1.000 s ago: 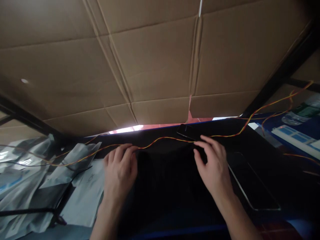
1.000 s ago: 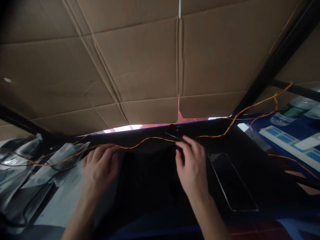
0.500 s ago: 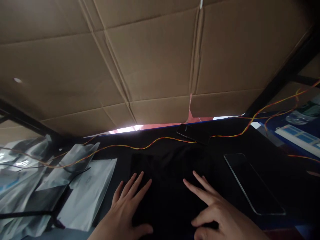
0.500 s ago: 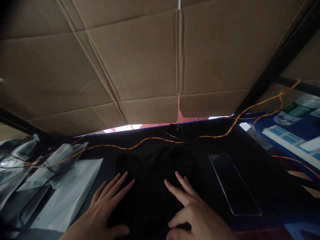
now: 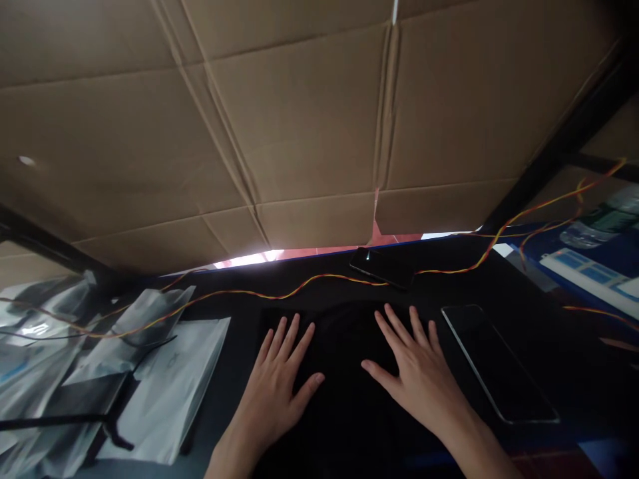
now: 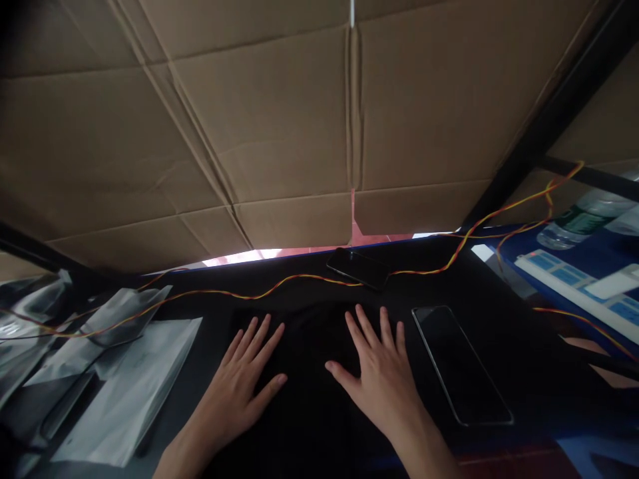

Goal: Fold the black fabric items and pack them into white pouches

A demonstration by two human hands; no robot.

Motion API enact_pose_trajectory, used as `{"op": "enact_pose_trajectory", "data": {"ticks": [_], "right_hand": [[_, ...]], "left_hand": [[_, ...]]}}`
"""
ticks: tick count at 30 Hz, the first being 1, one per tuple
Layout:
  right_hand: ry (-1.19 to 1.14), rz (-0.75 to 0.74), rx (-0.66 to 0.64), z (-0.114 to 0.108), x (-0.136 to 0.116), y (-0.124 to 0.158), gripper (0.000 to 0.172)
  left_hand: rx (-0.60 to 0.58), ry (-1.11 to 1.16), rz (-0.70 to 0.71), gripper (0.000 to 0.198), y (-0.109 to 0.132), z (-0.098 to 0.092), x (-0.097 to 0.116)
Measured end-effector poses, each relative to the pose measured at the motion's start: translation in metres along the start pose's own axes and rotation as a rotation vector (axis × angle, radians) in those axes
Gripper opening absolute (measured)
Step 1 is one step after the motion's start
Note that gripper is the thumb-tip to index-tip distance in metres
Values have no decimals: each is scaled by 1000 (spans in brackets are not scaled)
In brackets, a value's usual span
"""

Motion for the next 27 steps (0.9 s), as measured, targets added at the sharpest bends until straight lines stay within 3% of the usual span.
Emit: {"op": "enact_pose_trajectory", "data": {"ticks": [3, 9, 12, 15, 18, 22, 27], "right_hand": [[-2, 4, 2, -3, 1, 5, 90], [-44, -48, 111, -32, -14, -22, 56], [-62, -120, 28, -22, -24, -34, 61], [-43, -97, -40, -4, -17, -31, 65], [-26, -102, -16, -4, -6, -24, 64], [-3, -80, 77, -27, 9, -29, 52], [24, -80, 104, -40, 21, -61, 37]], "left_hand": [[-18, -12, 14, 87, 1, -2, 1], [-17, -63, -64, 66, -23, -11, -19], [-33, -80, -87, 62, -34, -6, -32], [-55, -99, -104, 63, -36, 2, -40], [-47, -110, -111, 59, -33, 3, -40], [-6, -109, -125, 55, -39, -12, -40], [42, -112, -148, 54, -60, -34, -49]]}}
Point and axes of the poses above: each hand's wrist, its own y-axis away from the middle knuckle, its own z-axis out of the palm, x = y × z, the point moved 10 cm from there along -y, towards the middle knuckle, and after that the axes turned 15 degrees about -z, right-handed, at the moved point
